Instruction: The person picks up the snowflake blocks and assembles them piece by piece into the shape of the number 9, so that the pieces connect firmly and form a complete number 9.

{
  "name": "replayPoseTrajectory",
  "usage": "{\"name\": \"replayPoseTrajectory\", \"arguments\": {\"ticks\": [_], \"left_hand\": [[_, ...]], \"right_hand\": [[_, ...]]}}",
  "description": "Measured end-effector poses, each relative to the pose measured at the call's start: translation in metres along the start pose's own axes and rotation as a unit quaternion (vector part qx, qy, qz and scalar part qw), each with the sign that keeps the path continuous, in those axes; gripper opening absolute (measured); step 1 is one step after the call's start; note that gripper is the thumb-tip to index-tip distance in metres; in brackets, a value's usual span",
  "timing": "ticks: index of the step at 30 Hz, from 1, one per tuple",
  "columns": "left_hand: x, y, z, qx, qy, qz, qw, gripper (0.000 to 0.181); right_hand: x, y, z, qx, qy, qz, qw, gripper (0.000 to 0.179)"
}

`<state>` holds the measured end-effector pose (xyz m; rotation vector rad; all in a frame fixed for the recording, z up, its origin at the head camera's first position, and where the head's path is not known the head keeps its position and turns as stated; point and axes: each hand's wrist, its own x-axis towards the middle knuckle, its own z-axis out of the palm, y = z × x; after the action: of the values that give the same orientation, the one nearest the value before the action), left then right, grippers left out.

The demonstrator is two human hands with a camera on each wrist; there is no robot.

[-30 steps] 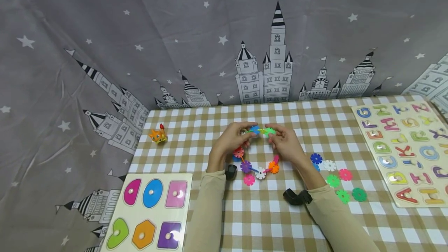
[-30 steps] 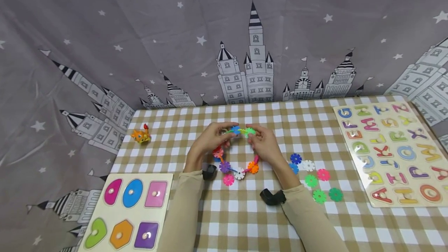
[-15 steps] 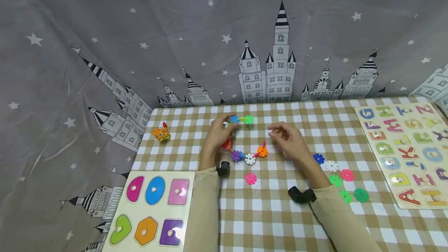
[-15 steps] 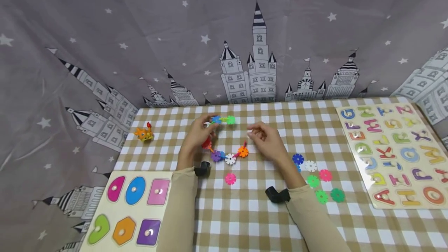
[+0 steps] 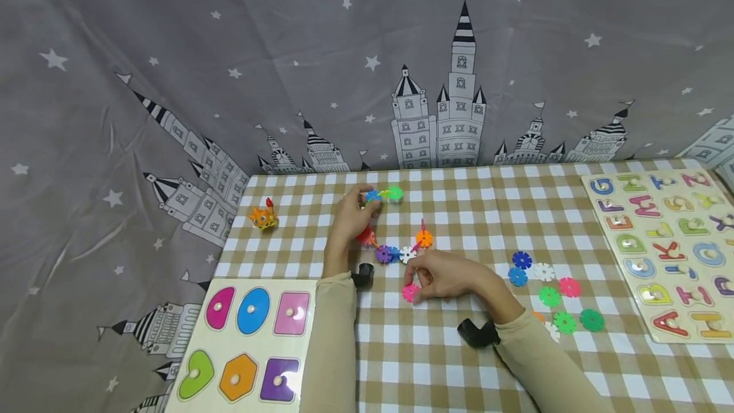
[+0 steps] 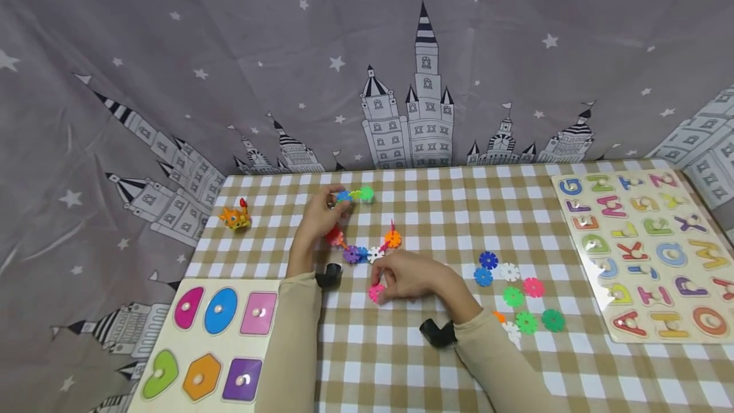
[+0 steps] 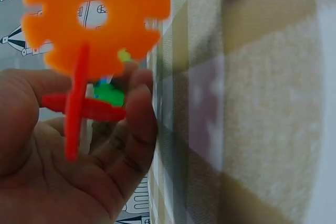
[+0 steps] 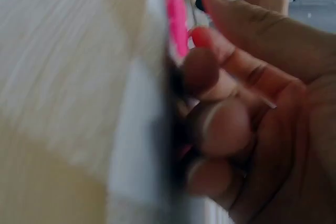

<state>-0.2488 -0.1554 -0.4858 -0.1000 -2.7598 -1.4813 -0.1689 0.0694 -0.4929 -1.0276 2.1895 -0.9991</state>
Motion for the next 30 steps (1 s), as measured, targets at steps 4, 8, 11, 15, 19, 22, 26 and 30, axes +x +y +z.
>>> {"name": "replayPoseTrajectory", "arguments": {"ticks": [4,8,11,15,19,22,26,30], "left_hand": [[-0.001,0.001,0.000,0.026,-0.026,0.006,0.9993,0.036],[-0.002,0.002,0.001,0.039,-0.048,0.008,0.9981,0.038],[-0.002,0.004,0.001,0.035,-0.068,0.000,0.9971,0.038],[-0.001,0.006,0.001,0.040,-0.096,-0.007,0.9945,0.037],[-0.002,0.006,-0.001,0.059,-0.121,0.003,0.9909,0.040],[-0.002,0.008,0.000,0.058,-0.148,0.021,0.9871,0.045],[-0.003,0.010,0.003,0.038,-0.184,0.031,0.9816,0.048],[-0.005,0.012,0.007,0.025,-0.203,0.023,0.9786,0.049]], "right_hand": [[0.002,-0.005,0.003,-0.043,0.011,-0.004,0.9990,0.029],[0.004,-0.007,0.006,-0.078,0.022,-0.003,0.9967,0.027],[0.004,-0.006,0.006,-0.088,0.024,0.009,0.9958,0.024],[0.001,-0.004,0.001,-0.071,0.041,0.031,0.9961,0.022],[-0.007,0.001,-0.013,-0.014,0.102,0.033,0.9941,0.016],[-0.016,0.008,-0.027,0.024,0.182,0.031,0.9824,0.010],[-0.024,0.017,-0.038,0.016,0.283,0.049,0.9577,0.005],[-0.024,0.025,-0.039,-0.012,0.334,0.069,0.9399,0.006]]}}
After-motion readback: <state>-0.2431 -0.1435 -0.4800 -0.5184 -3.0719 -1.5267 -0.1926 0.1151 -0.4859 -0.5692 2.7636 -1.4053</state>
